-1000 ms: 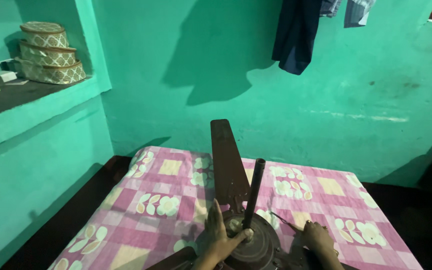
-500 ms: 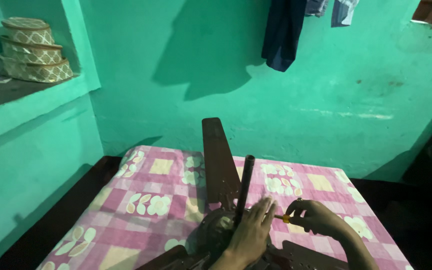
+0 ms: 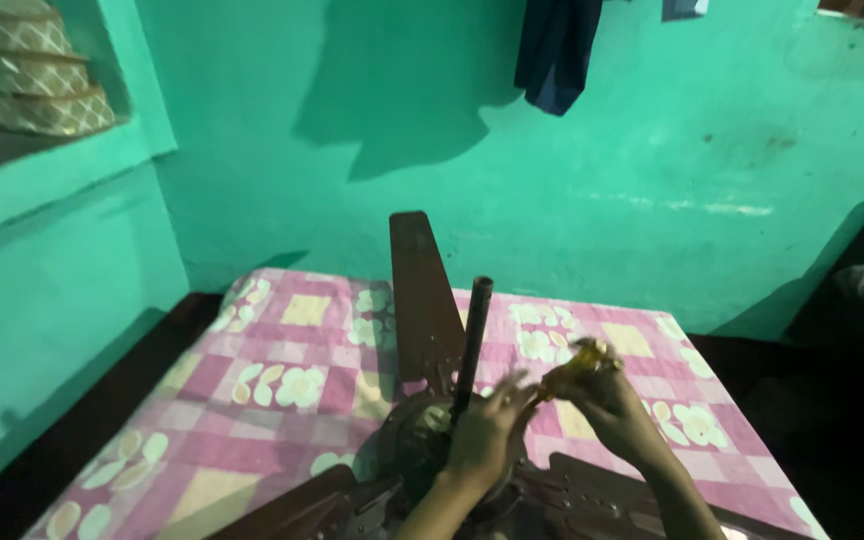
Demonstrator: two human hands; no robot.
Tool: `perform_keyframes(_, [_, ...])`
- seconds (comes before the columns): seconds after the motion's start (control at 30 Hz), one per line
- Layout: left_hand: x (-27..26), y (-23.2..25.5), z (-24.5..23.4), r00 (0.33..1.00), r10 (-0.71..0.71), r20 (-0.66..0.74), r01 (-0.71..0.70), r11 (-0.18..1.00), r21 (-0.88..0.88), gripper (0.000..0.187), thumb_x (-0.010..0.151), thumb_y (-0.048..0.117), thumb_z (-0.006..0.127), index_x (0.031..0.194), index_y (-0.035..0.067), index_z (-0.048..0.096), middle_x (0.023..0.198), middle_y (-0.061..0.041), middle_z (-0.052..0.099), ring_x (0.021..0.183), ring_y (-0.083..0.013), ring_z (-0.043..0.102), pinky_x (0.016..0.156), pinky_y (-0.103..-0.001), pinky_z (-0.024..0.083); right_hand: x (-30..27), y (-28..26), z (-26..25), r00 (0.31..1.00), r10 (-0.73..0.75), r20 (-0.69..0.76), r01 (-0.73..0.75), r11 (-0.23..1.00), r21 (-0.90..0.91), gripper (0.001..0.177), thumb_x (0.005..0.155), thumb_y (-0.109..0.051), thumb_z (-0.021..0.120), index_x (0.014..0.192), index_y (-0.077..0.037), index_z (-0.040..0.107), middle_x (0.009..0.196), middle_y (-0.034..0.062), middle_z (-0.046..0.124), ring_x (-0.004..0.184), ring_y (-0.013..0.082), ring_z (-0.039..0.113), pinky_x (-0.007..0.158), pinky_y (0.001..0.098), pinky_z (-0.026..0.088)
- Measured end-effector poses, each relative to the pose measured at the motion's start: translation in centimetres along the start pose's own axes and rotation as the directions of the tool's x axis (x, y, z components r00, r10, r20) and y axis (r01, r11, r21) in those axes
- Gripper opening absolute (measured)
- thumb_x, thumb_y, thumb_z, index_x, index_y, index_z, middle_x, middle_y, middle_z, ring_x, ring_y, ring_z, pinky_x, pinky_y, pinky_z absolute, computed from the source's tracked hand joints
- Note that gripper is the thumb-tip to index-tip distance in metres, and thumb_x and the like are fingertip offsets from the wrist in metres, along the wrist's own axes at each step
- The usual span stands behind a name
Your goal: The person uses a yellow-handled screwdriver to loosen and remove screws from the blade brackets of a ceiling fan. They detach one fan blade and set it aside, then continue to loosen screws on the remaining blades.
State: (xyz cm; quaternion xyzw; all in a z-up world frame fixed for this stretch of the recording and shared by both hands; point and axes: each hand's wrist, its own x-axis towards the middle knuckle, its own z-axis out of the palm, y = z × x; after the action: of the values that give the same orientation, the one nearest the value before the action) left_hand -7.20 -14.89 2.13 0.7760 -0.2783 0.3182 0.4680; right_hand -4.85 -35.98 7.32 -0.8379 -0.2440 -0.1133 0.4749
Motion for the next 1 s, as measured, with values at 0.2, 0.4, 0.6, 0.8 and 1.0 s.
perform_keyframes(0.2, [-1.4, -1.6, -2.7, 0.87, 0.187, -0.456, -0.024, 0.94, 0.339, 0.061, 0.091, 0.027, 0.075, 0.143, 0.009, 0.048, 0.131, -0.023, 0.059, 0.114, -0.0404, 0.065, 0.092, -0.046, 0.054, -0.2, -2.0, -0.3, 0.978, 0.124, -0.166, -0.154, 0.971, -0.181, 0.074, 0.096, -0.007, 0.059, 0.156, -0.014, 0.015, 0.107, 0.0151, 0.08, 0.099, 0.0252, 0.079, 0.089, 0.0432, 0.064])
perform_keyframes(0.4, [-0.3, -3.6, -3.7, 0.938, -0.203, -0.282, 0.224, 0.974, 0.042, 0.13, 0.063, 0.059, 0.088, 0.157, 0.0, 0.021, 0.129, -0.031, 0.059, 0.109, -0.041, 0.067, 0.091, -0.047, 0.056, -1.5, -4.6, 0.0, 0.963, 0.121, -0.24, -0.148, 0.984, -0.099, 0.082, 0.093, -0.004, 0.059, 0.157, -0.02, 0.01, 0.102, 0.0186, 0.076, 0.091, 0.0286, 0.08, 0.081, 0.0437, 0.065])
perform_keyframes(0.6, [-1.8, -5.1, -2.5, 0.947, -0.201, -0.25, 0.225, 0.972, 0.069, 0.125, 0.063, 0.07, 0.087, 0.153, 0.002, 0.035, 0.144, -0.027, 0.055, 0.129, -0.041, 0.06, 0.098, -0.05, 0.054, -1.1, -3.3, 0.4, 0.982, 0.062, -0.179, -0.084, 0.99, -0.116, 0.076, 0.095, -0.003, 0.056, 0.153, -0.019, 0.01, 0.102, 0.0173, 0.076, 0.092, 0.0261, 0.08, 0.084, 0.0421, 0.064])
perform_keyframes(0.8, [-1.9, -5.6, -2.3, 0.956, -0.188, -0.223, 0.244, 0.935, 0.257, 0.119, 0.062, 0.07, 0.087, 0.149, 0.004, 0.041, 0.144, -0.024, 0.055, 0.135, -0.0416, 0.051, 0.112, -0.058, 0.039, -0.8, -2.6, 0.0, 0.984, 0.07, -0.164, -0.06, 0.996, 0.065, 0.081, 0.091, 0.002, 0.057, 0.153, -0.02, 0.01, 0.102, 0.0186, 0.073, 0.094, 0.0273, 0.077, 0.086, 0.043, 0.063])
perform_keyframes(1.0, [-2.2, -5.7, -2.1, 0.957, -0.135, -0.256, 0.207, 0.937, 0.28, 0.125, 0.061, 0.067, 0.089, 0.151, 0.0, 0.035, 0.14, -0.028, 0.055, 0.133, -0.0455, 0.051, 0.111, -0.062, 0.035, -0.9, -2.5, 0.4, 0.985, 0.062, -0.162, -0.061, 0.998, 0.014, 0.077, 0.092, 0.003, 0.057, 0.152, -0.019, 0.014, 0.1, 0.0172, 0.073, 0.092, 0.0257, 0.077, 0.085, 0.0425, 0.063])
